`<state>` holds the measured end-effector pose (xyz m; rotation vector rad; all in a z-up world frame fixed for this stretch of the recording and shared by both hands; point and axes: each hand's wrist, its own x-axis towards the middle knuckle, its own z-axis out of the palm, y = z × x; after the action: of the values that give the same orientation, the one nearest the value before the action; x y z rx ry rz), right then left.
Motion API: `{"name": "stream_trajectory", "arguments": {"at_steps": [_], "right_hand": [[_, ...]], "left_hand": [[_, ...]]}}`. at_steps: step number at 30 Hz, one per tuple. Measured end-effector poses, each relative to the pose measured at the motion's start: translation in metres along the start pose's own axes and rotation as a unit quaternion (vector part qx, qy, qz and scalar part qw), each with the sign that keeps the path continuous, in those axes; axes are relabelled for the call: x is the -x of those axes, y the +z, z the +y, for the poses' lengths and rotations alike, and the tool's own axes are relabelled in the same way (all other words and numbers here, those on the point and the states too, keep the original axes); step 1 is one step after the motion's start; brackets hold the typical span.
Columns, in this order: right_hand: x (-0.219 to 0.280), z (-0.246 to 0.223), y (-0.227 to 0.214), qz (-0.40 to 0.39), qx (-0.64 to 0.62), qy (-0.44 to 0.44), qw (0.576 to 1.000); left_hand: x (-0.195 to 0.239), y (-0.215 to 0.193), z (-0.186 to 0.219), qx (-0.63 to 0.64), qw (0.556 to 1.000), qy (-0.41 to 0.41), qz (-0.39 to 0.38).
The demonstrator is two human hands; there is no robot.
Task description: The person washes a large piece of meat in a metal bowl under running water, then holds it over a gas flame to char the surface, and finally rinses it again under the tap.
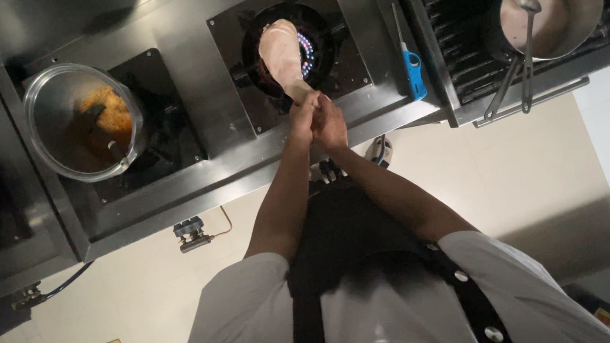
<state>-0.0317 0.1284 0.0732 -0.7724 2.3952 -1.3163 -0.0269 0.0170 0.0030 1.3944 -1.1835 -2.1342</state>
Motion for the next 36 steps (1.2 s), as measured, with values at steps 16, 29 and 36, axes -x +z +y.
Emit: {"name": "stream_trajectory", "arguments": {"at_steps": [16, 29, 36], "right_hand": [[-0.006, -0.016, -0.01, 0.018, -0.033, -0.036, 0.999], [-0.012, 0.009, 0.006, 0.023, 0.006, -0.047, 0.999], [-0.01, 0.001, 0.0, 0.026, 0.011, -0.07, 0.997]], "left_hand": [[-0.004, 0.0, 0.001, 0.035, 0.999, -0.004, -0.015], [-0.004, 0.003, 0.009, 0.013, 1.0, 0.007, -0.004], [-0.006, 0.0, 0.004, 0.051, 0.996, 0.051, -0.057]]}}
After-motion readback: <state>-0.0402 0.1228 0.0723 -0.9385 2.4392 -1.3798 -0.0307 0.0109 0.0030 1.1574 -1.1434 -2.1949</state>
